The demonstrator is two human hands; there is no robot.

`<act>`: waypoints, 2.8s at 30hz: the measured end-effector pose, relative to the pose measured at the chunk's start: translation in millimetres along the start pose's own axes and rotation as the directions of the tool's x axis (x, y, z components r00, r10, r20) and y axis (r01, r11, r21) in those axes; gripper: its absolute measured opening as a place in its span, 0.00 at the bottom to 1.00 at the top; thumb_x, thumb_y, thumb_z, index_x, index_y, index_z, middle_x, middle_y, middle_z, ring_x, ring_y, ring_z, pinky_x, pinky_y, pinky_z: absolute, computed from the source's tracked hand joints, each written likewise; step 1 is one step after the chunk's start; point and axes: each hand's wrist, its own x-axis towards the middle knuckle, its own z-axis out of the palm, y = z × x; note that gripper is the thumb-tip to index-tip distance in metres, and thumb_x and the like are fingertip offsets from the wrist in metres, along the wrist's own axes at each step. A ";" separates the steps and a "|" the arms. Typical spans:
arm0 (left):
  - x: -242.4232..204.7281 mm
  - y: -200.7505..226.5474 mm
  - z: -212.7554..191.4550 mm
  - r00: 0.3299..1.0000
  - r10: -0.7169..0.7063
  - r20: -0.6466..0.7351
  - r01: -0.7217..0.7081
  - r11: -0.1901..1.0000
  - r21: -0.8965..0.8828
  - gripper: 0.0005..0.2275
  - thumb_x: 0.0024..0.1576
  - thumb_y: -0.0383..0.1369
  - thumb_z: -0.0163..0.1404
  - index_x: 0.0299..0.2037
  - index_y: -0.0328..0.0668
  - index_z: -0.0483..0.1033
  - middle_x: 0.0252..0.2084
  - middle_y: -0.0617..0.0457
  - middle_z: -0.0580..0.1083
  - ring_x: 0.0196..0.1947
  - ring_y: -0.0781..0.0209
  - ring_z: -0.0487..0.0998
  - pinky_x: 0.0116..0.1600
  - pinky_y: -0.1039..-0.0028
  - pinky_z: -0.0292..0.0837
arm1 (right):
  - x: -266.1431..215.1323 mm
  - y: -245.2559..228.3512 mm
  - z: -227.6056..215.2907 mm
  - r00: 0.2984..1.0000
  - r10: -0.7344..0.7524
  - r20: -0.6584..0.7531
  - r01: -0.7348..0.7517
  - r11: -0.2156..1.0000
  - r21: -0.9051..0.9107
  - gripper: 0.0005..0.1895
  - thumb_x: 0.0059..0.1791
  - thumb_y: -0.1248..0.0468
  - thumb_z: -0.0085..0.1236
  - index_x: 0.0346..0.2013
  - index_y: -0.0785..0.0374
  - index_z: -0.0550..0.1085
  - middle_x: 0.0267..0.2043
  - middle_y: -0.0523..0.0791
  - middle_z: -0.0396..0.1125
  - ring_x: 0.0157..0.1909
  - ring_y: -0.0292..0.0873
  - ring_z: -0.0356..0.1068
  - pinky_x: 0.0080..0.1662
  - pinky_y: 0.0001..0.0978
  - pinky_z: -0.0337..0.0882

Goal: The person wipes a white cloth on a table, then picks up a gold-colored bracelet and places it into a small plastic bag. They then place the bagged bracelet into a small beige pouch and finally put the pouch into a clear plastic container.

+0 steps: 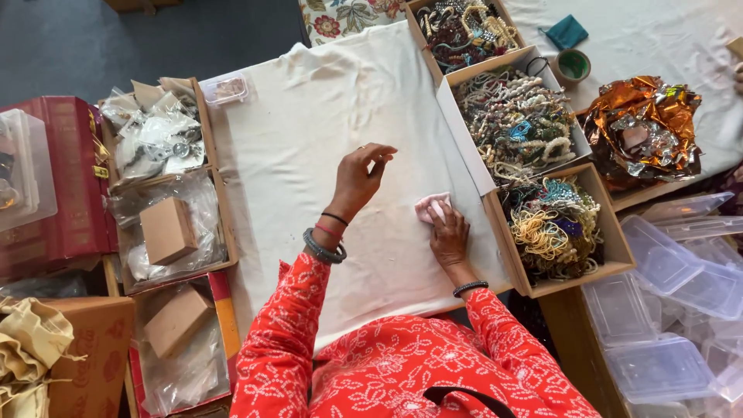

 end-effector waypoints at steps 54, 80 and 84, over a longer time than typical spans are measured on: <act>-269.0 -138.6 58.9 0.971 -0.238 0.038 0.128 0.640 0.758 0.21 0.65 0.42 0.43 0.69 0.56 0.65 0.74 0.64 0.60 0.76 0.59 0.56 0.76 0.51 0.43 | 44.1 -90.2 32.9 0.872 -0.480 0.100 0.436 0.852 0.291 0.20 0.47 0.72 0.50 0.51 0.54 0.76 0.57 0.48 0.70 0.56 0.48 0.71 0.49 0.43 0.70; -162.9 -181.6 110.0 0.961 -0.271 0.047 0.128 0.591 0.796 0.06 0.54 0.29 0.53 0.40 0.46 0.76 0.45 0.53 0.75 0.48 0.53 0.75 0.46 0.61 0.71 | 3.6 -4.2 7.4 0.999 -0.027 -0.037 0.027 1.000 0.012 0.30 0.43 0.68 0.57 0.61 0.48 0.74 0.65 0.42 0.63 0.65 0.50 0.60 0.63 0.49 0.59; -123.5 -161.4 95.7 0.907 -0.420 0.015 0.320 0.714 0.623 0.05 0.57 0.32 0.52 0.40 0.42 0.75 0.40 0.47 0.77 0.42 0.48 0.78 0.44 0.58 0.72 | 4.5 -4.7 10.6 1.000 0.006 -0.020 -0.006 1.000 0.017 0.30 0.43 0.68 0.58 0.61 0.48 0.74 0.66 0.41 0.62 0.65 0.49 0.60 0.62 0.48 0.59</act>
